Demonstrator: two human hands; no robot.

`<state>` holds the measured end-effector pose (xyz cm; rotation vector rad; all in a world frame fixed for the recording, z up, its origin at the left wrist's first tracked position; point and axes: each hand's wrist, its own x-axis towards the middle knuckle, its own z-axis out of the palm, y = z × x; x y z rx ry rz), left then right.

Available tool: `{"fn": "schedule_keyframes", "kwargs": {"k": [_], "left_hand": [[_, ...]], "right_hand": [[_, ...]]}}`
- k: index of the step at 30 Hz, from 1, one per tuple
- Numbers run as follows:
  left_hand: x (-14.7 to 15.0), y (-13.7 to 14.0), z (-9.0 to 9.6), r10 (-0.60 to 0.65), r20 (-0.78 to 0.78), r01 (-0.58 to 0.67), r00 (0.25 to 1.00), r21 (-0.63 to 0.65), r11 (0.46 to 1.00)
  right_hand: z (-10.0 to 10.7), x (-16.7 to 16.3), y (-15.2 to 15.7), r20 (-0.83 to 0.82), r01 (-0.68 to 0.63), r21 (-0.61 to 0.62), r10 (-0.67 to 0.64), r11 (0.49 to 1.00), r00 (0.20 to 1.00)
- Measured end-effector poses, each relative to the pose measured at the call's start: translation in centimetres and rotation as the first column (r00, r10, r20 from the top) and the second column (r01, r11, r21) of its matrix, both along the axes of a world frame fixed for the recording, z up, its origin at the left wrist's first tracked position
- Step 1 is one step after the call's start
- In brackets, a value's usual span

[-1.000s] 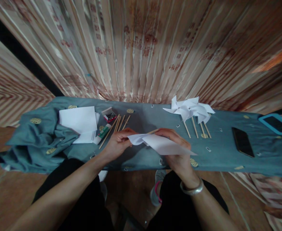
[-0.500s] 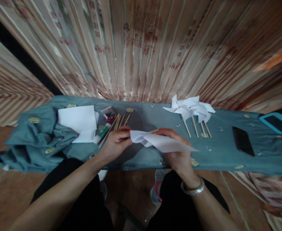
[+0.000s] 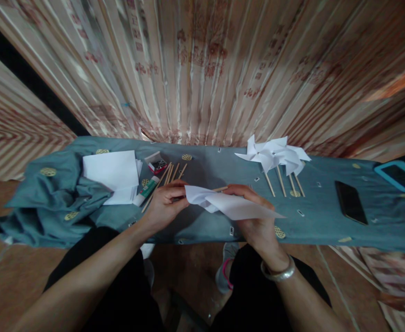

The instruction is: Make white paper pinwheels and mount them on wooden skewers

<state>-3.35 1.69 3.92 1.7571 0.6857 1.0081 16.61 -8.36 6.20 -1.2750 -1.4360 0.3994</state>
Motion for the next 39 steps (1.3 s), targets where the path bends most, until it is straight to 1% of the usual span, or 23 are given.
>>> {"fn": "schedule_keyframes", "kwargs": {"k": [7, 13, 18, 24, 27, 30, 33, 36, 39], "left_hand": [[0.1, -0.2, 0.1, 0.013, -0.004, -0.013, 1.000, -0.025, 1.000], [0.1, -0.2, 0.0, 0.012, 0.005, -0.012, 1.000, -0.029, 1.000], [0.0, -0.2, -0.2, 0.004, 0.013, -0.003, 1.000, -0.031, 1.000], [-0.2, -0.2, -0.5, -0.007, -0.019, 0.007, 1.000, 0.005, 1.000], [-0.1, -0.1, -0.4, -0.006, -0.009, 0.006, 1.000, 0.057, 0.998], [0.0, -0.1, -0.2, 0.004, -0.002, -0.003, 1.000, 0.126, 0.992], [0.0, -0.2, -0.1, 0.000, -0.008, 0.001, 1.000, 0.177, 0.984], [0.0, -0.2, -0.3, 0.006, -0.020, -0.002, 1.000, 0.197, 0.980], [0.0, -0.1, -0.5, 0.016, -0.029, -0.009, 0.999, 0.204, 0.979]], "right_hand": [[-0.4, 0.1, 0.1, -0.003, -0.005, 0.021, 0.005, 1.000, 1.000], [-0.2, 0.1, 0.0, -0.001, 0.000, -0.007, 0.000, 1.000, 1.000], [-0.1, 0.1, 0.0, 0.035, 0.007, 0.004, -0.007, 1.000, 0.999], [0.1, 0.1, 0.0, 0.027, 0.029, -0.008, -0.029, 1.000, 0.999], [0.3, -0.2, 0.1, -0.030, 0.045, -0.038, -0.046, 0.998, 0.998], [0.4, -0.7, 0.3, -0.151, 0.051, -0.054, -0.059, 0.997, 0.987], [0.4, -1.1, 0.5, -0.219, 0.057, -0.106, -0.079, 0.993, 0.973], [0.5, -1.2, 0.6, -0.249, 0.067, -0.166, -0.108, 0.984, 0.963], [0.4, -1.1, 0.8, -0.284, 0.107, -0.234, -0.173, 0.966, 0.943]]}}
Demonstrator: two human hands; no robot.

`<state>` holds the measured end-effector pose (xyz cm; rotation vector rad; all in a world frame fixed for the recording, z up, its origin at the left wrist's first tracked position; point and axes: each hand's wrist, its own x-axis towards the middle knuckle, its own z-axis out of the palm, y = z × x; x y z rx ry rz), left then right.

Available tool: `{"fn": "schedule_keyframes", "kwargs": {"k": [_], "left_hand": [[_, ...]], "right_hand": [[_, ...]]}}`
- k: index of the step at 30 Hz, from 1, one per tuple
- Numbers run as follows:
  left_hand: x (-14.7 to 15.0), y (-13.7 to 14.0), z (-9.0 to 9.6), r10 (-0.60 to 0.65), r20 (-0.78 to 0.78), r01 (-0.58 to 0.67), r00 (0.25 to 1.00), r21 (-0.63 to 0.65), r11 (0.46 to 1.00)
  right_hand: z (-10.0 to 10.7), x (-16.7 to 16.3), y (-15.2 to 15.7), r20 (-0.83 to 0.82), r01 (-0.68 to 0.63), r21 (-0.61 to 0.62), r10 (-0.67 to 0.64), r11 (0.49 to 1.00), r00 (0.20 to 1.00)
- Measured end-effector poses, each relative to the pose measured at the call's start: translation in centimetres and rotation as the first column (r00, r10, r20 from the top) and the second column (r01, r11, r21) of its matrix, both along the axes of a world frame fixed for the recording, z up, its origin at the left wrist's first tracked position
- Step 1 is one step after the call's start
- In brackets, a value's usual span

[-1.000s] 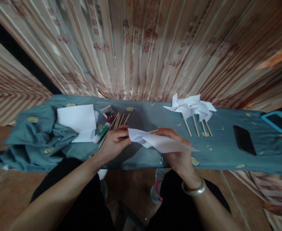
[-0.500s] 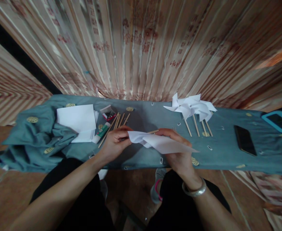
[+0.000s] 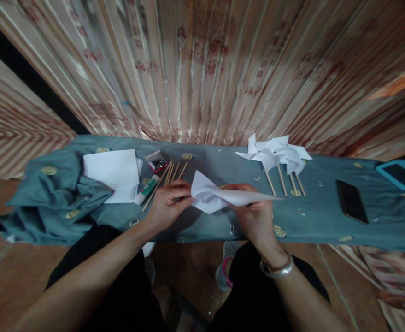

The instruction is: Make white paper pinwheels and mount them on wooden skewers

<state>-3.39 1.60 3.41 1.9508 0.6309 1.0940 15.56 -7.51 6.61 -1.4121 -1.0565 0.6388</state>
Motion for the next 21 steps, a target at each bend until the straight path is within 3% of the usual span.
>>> {"fn": "schedule_keyframes", "kwargs": {"k": [6, 11, 16, 19, 21], "left_hand": [[0.4, -0.2, -0.5, 0.046, 0.002, -0.046, 0.999, -0.051, 0.998], [1.1, -0.9, -1.6, 0.107, 0.004, -0.103, 0.994, -0.234, 0.967], [0.7, -2.2, -2.4, 0.163, 0.016, -0.144, 0.987, -0.392, 0.909], [0.2, -3.7, -2.9, 0.212, 0.021, -0.166, 0.977, -0.546, 0.821], [0.0, -4.9, -3.4, 0.278, 0.032, -0.179, 0.960, -0.693, 0.698]], "right_hand": [[-0.8, 0.6, 1.2, -0.097, -0.002, -0.081, -0.006, 0.997, 0.995], [-1.3, 1.6, 2.1, -0.061, 0.001, -0.177, -0.012, 0.984, 0.998], [-1.6, 2.1, 2.4, -0.038, -0.161, -0.259, 0.156, 0.952, 0.987], [-2.4, 2.2, 3.2, -0.091, -0.308, -0.316, 0.295, 0.897, 0.951], [-3.0, 2.1, 4.2, -0.125, -0.423, -0.393, 0.408, 0.817, 0.904]]}}
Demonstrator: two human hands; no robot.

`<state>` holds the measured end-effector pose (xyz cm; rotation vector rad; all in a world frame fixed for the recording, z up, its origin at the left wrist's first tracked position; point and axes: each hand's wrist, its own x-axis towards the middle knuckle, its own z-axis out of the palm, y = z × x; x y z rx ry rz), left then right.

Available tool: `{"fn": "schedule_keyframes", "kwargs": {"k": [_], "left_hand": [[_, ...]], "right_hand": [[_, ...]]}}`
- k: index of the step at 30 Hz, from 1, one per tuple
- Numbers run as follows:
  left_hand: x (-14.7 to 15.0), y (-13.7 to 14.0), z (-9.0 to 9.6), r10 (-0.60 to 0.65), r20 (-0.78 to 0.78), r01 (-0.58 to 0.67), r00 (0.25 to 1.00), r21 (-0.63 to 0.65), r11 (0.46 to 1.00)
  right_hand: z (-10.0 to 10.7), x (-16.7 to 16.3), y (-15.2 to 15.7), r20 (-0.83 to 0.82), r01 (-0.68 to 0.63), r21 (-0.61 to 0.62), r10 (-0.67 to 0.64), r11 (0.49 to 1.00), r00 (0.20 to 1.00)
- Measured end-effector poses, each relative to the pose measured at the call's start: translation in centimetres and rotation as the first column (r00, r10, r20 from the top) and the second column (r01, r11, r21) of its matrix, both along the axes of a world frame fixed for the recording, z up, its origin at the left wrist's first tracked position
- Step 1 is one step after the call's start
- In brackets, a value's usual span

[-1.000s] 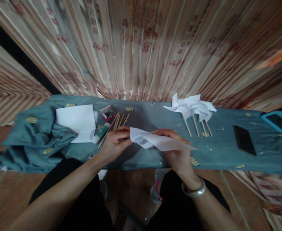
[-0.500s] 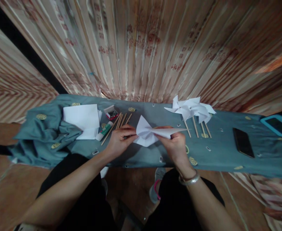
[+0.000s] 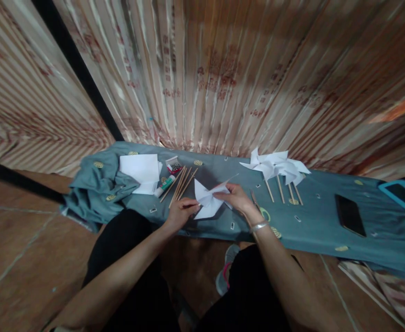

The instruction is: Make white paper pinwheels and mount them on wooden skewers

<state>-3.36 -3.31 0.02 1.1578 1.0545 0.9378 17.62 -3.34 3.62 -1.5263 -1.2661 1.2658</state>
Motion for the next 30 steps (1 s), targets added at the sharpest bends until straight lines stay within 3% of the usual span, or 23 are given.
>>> {"fn": "schedule_keyframes", "kwargs": {"k": [2, 5, 10, 16, 24, 30], "left_hand": [[-0.1, -1.4, -0.5, 0.070, 0.069, -0.057, 0.995, -0.167, 0.984], [-0.2, -3.7, -1.0, 0.200, 0.164, -0.127, 0.966, -0.372, 0.920], [-0.2, -6.5, -1.0, 0.321, 0.289, -0.109, 0.902, -0.566, 0.817], [0.0, -7.5, -1.2, 0.394, 0.286, -0.113, 0.873, -0.669, 0.735], [0.0, -7.4, -1.8, 0.380, 0.318, -0.070, 0.869, -0.680, 0.729], [-0.3, -7.5, -2.0, 0.415, 0.320, -0.056, 0.852, -0.732, 0.679]], "right_hand": [[-0.4, -0.2, 1.0, 0.049, -0.151, -0.090, 0.156, 0.984, 0.987], [-0.5, -0.7, 2.4, 0.083, -0.270, -0.167, 0.286, 0.948, 0.955], [-0.2, -1.7, 3.6, 0.187, -0.378, -0.274, 0.434, 0.884, 0.881], [0.1, -3.1, 4.5, 0.379, -0.457, -0.362, 0.576, 0.813, 0.724], [0.7, -4.8, 5.1, 0.623, -0.494, -0.396, 0.621, 0.774, 0.475], [1.2, -5.2, 5.4, 0.670, -0.505, -0.439, 0.645, 0.743, 0.367]]}}
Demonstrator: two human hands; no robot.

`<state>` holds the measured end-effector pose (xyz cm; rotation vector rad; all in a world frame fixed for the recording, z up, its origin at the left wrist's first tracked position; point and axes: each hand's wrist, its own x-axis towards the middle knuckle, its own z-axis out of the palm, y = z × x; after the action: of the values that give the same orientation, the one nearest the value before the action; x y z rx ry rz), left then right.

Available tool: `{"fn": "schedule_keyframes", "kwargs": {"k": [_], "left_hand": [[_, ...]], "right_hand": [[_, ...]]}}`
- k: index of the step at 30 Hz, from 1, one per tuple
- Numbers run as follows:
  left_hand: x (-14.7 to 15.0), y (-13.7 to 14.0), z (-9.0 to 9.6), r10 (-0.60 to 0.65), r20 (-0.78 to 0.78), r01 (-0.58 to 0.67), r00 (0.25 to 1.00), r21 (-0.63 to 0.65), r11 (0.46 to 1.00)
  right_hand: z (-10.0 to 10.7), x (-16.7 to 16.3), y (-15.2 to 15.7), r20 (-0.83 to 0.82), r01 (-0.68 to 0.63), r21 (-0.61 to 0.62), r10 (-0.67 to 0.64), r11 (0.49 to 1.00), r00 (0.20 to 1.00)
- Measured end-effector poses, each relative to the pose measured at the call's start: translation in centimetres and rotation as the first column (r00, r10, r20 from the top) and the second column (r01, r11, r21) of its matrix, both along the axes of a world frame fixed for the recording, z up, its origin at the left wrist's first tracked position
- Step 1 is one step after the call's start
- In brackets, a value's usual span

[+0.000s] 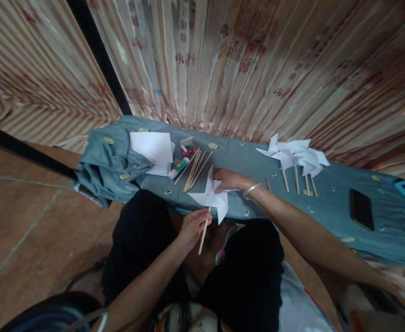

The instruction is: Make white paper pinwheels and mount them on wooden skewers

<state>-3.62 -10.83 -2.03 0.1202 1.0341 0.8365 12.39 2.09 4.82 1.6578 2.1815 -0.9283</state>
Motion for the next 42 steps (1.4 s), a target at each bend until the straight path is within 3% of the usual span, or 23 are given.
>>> {"fn": "schedule_keyframes", "kwargs": {"k": [5, 10, 16, 24, 30, 42], "left_hand": [[-0.1, -0.6, -0.7, -0.109, 0.007, 0.110, 0.994, -0.037, 0.993], [0.0, -1.0, -1.4, -0.218, -0.042, 0.221, 0.975, 0.086, 0.972], [0.1, -0.9, -1.7, -0.210, -0.123, 0.231, 0.970, 0.196, 0.953], [0.4, -0.7, -1.6, -0.237, -0.124, 0.257, 0.964, 0.183, 0.949], [0.5, -0.6, -1.4, -0.235, -0.096, 0.247, 0.967, 0.146, 0.958], [0.5, -1.1, -1.8, -0.178, -0.086, 0.189, 0.980, 0.134, 0.973]], "right_hand": [[0.1, -0.3, 0.4, 0.048, -0.015, -0.040, 0.017, 0.999, 0.999], [0.0, -0.3, 0.7, 0.052, -0.019, -0.086, 0.024, 0.996, 0.998], [-0.3, -0.1, 1.2, 0.075, -0.036, -0.134, 0.046, 0.990, 0.996], [-0.8, 0.3, 1.6, -0.018, 0.022, -0.213, -0.026, 0.977, 0.999], [-1.0, 0.5, 1.5, -0.017, 0.028, -0.188, -0.032, 0.982, 0.999], [-0.5, 1.4, 0.3, -0.192, 0.039, -0.203, -0.078, 0.978, 0.978]]}}
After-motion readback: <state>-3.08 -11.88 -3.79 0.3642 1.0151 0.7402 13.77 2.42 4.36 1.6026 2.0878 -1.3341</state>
